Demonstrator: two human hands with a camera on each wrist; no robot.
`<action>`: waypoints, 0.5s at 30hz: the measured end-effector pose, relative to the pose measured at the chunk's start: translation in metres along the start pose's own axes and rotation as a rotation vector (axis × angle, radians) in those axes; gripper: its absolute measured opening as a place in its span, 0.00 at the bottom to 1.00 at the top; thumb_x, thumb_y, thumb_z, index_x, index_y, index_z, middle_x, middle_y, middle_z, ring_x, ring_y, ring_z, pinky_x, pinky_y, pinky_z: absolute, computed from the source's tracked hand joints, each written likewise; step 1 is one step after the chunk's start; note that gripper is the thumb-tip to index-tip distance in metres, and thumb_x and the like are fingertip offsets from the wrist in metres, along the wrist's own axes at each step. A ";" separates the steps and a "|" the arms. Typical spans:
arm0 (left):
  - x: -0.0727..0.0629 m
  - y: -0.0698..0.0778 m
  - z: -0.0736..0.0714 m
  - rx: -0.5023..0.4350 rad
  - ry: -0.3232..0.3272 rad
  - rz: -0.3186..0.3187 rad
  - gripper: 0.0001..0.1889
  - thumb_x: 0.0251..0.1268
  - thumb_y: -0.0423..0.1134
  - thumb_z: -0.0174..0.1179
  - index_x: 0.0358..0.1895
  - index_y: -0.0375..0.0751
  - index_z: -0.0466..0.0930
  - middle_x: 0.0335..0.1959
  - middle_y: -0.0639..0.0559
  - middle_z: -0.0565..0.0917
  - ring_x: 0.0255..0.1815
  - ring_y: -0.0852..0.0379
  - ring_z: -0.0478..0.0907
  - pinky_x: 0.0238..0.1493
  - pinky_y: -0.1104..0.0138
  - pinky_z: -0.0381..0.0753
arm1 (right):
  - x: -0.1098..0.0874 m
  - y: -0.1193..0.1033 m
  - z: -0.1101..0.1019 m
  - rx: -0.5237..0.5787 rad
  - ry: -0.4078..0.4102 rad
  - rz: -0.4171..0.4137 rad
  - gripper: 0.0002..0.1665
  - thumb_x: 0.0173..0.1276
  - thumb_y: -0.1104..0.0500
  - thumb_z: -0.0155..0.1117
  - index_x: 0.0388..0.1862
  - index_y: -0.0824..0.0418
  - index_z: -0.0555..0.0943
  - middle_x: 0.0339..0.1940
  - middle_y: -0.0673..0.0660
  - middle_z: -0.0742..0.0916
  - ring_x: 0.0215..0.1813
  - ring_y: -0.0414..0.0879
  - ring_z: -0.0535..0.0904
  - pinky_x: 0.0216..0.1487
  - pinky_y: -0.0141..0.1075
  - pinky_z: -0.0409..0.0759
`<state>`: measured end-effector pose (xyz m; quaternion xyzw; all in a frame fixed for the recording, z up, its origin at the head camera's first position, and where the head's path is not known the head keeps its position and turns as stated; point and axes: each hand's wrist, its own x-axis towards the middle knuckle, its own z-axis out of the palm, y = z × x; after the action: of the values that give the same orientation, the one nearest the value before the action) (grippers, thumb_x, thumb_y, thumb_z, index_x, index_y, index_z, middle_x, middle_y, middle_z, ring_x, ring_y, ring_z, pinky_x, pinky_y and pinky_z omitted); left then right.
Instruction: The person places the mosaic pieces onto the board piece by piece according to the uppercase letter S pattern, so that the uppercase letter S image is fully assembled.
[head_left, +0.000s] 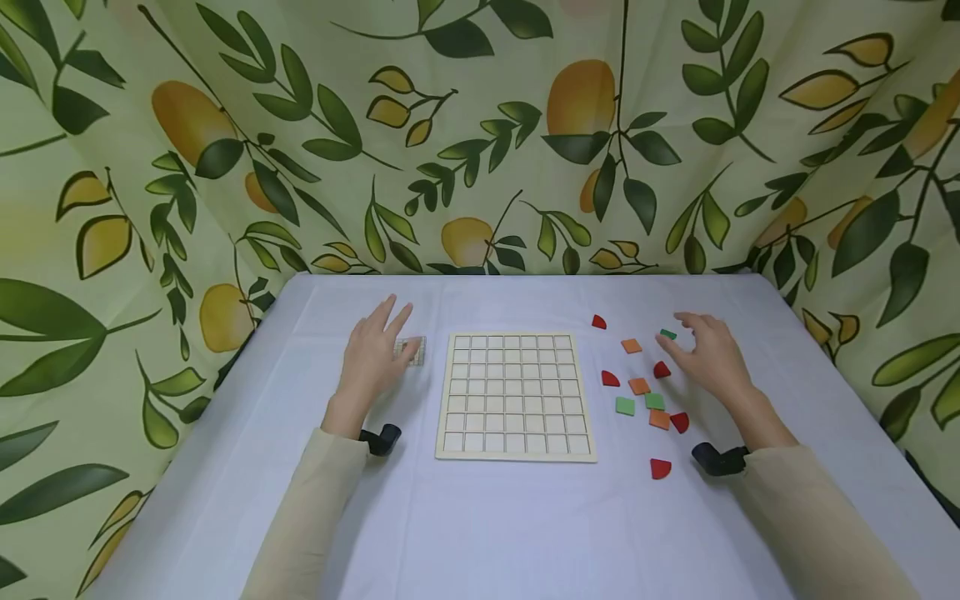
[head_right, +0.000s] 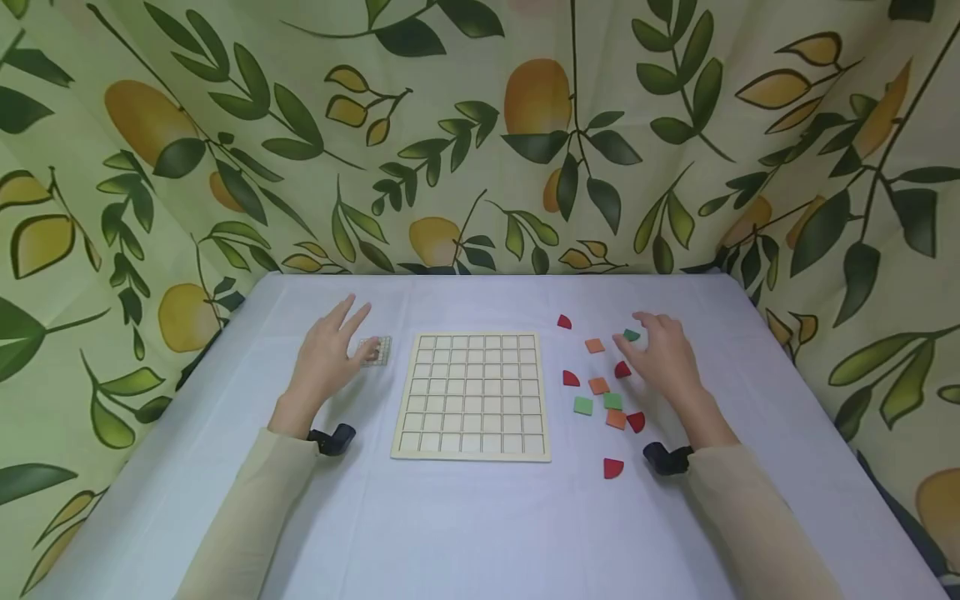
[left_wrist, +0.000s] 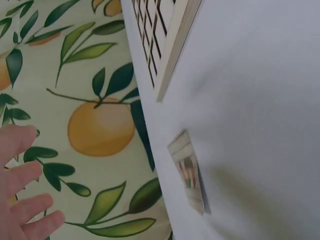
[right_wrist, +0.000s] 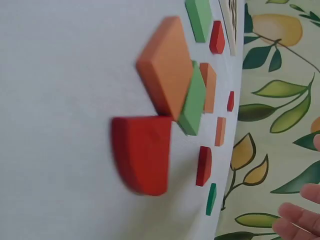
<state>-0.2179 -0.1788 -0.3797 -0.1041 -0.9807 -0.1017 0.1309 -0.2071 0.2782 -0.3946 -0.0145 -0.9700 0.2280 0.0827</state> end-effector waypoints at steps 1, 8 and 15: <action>-0.002 0.001 0.001 -0.010 0.001 0.016 0.30 0.70 0.52 0.53 0.72 0.46 0.63 0.77 0.41 0.59 0.76 0.41 0.60 0.75 0.45 0.61 | -0.001 0.001 0.000 0.009 -0.007 -0.005 0.33 0.68 0.53 0.61 0.65 0.72 0.67 0.60 0.75 0.73 0.59 0.69 0.68 0.55 0.62 0.77; -0.015 0.012 0.007 -0.069 -0.059 0.095 0.29 0.69 0.52 0.54 0.71 0.49 0.65 0.76 0.44 0.62 0.74 0.42 0.64 0.74 0.48 0.65 | -0.009 0.004 0.007 0.089 -0.075 -0.007 0.27 0.65 0.54 0.65 0.56 0.71 0.74 0.48 0.71 0.78 0.46 0.60 0.73 0.37 0.44 0.84; -0.025 0.023 0.016 -0.120 -0.147 0.228 0.29 0.69 0.50 0.55 0.71 0.48 0.66 0.76 0.44 0.63 0.75 0.43 0.63 0.74 0.48 0.64 | -0.011 0.003 0.017 0.193 -0.191 0.007 0.25 0.66 0.54 0.65 0.56 0.69 0.77 0.39 0.65 0.80 0.42 0.52 0.71 0.28 0.26 0.72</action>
<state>-0.1928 -0.1579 -0.3981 -0.2297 -0.9616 -0.1367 0.0628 -0.1990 0.2725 -0.4125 0.0121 -0.9469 0.3211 -0.0096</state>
